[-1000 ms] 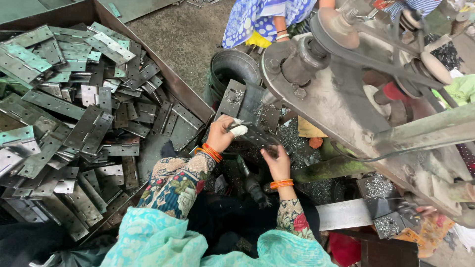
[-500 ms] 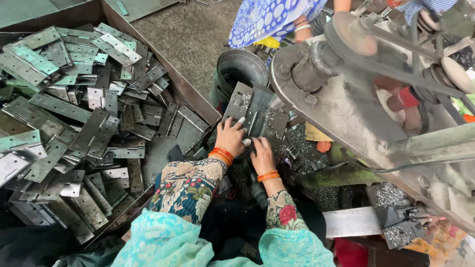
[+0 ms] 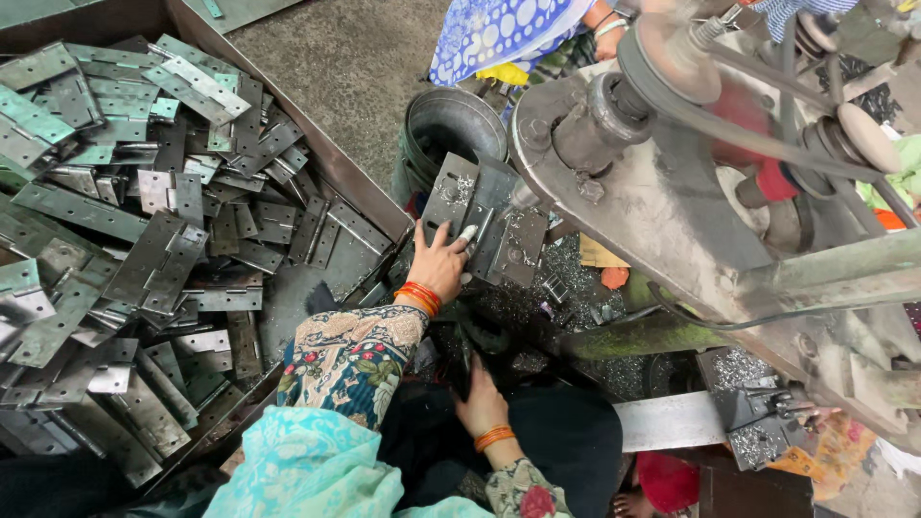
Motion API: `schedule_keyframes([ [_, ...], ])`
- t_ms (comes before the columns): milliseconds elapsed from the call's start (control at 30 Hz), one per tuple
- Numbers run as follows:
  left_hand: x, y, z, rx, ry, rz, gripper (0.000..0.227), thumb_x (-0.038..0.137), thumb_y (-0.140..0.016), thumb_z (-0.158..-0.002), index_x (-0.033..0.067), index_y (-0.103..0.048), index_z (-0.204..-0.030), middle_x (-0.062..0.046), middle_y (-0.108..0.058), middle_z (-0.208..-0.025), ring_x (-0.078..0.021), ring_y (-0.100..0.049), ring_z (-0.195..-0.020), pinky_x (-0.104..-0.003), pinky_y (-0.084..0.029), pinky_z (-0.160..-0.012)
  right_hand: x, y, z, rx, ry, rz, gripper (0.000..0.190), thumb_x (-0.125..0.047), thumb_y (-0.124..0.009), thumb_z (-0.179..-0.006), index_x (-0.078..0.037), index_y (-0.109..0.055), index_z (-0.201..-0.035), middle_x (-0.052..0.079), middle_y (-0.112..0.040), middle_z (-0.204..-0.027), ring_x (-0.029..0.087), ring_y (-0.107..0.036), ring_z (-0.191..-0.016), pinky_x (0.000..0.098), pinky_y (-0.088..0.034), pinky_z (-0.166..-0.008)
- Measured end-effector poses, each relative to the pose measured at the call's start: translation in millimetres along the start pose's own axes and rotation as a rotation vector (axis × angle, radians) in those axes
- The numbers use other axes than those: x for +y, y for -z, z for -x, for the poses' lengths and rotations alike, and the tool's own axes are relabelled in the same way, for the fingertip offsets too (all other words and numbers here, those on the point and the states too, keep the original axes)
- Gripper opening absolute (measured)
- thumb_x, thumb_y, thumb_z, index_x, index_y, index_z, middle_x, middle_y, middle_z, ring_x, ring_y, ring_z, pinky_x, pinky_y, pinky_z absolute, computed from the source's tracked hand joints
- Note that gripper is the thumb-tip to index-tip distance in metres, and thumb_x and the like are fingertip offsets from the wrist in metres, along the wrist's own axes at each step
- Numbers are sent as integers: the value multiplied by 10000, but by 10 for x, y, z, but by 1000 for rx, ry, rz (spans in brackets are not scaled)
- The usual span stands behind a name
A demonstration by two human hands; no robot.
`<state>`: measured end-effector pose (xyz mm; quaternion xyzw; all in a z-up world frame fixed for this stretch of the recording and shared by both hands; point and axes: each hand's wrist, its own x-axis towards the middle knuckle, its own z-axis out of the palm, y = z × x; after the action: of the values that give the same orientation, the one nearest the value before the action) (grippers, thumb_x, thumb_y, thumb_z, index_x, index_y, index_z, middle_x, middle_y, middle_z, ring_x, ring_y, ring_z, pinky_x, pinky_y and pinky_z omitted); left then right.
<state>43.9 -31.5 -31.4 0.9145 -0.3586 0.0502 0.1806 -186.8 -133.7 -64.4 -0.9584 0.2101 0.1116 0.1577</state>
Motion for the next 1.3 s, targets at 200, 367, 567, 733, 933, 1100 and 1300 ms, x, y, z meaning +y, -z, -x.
schedule_keyframes([
  [200, 121, -36, 130, 24, 12, -87, 473, 363, -727, -769, 138, -736, -1186, -1, -558, -1430, -350, -293, -1468, -756, -129, -1123, 216, -285, 51, 64, 54, -100, 868, -330, -776, -811, -111, -344, -1531, 217, -637, -1291, 431, -651, -1124, 509, -562, -893],
  [367, 140, -147, -14, 145, 68, -51, 322, 324, -646, -871, 139, -773, -1102, -8, -600, -1387, -352, -323, -1447, -789, -121, -1139, 108, 349, -213, -35, 85, -18, 807, -374, -743, -821, -85, -411, -1498, 215, -644, -1290, 427, -650, -1128, 503, -552, -922],
  [567, 124, -192, -278, 170, 103, -36, 279, 244, -590, -911, 149, -779, -1093, -1, -613, -1373, -340, -351, -1447, -783, -129, -1154, 76, 257, -289, -51, 44, 74, 792, -355, -722, -820, -106, -411, -1505, 196, -666, -1270, 406, -663, -1126, 493, -554, -932],
  [733, 125, -222, -236, 210, 92, -40, 286, 265, -579, -904, 125, -780, -1051, -28, -611, -1387, -359, -353, -1437, -773, -138, -1137, 228, -337, -82, 102, 43, -137, 818, -316, -775, -806, -119, -400, -1505, 225, -633, -1296, 433, -638, -1130, 500, -553, -907],
  [933, 76, -293, -291, 304, 78, -44, 299, 256, -572, -922, 118, -779, -1087, -35, -634, -1353, -372, -372, -1425, -773, -139, -1148, 90, 250, -272, -10, 74, -72, 791, -312, -769, -796, -84, -437, -1476, 242, -669, -1240, 430, -661, -1118, 494, -561, -912],
  [1100, 109, -390, -510, 188, 99, -28, 292, 225, -566, -925, 144, -777, -1109, 1, -641, -1335, -360, -363, -1454, -776, -111, -1154, -39, 625, -312, -103, 21, 42, 700, -392, -714, -840, -140, -509, -1459, 225, -707, -1171, 423, -681, -1084, 498, -558, -922],
  [1300, 42, -395, -669, 155, 83, -38, 296, 259, -545, -957, 170, -778, -1117, 4, -637, -1344, -357, -335, -1459, -794, -69, -1144, 61, 158, -210, 87, 133, -82, 783, -349, -744, -781, -48, -454, -1443, 250, -688, -1174, 448, -664, -1066, 515, -554, -876],
])
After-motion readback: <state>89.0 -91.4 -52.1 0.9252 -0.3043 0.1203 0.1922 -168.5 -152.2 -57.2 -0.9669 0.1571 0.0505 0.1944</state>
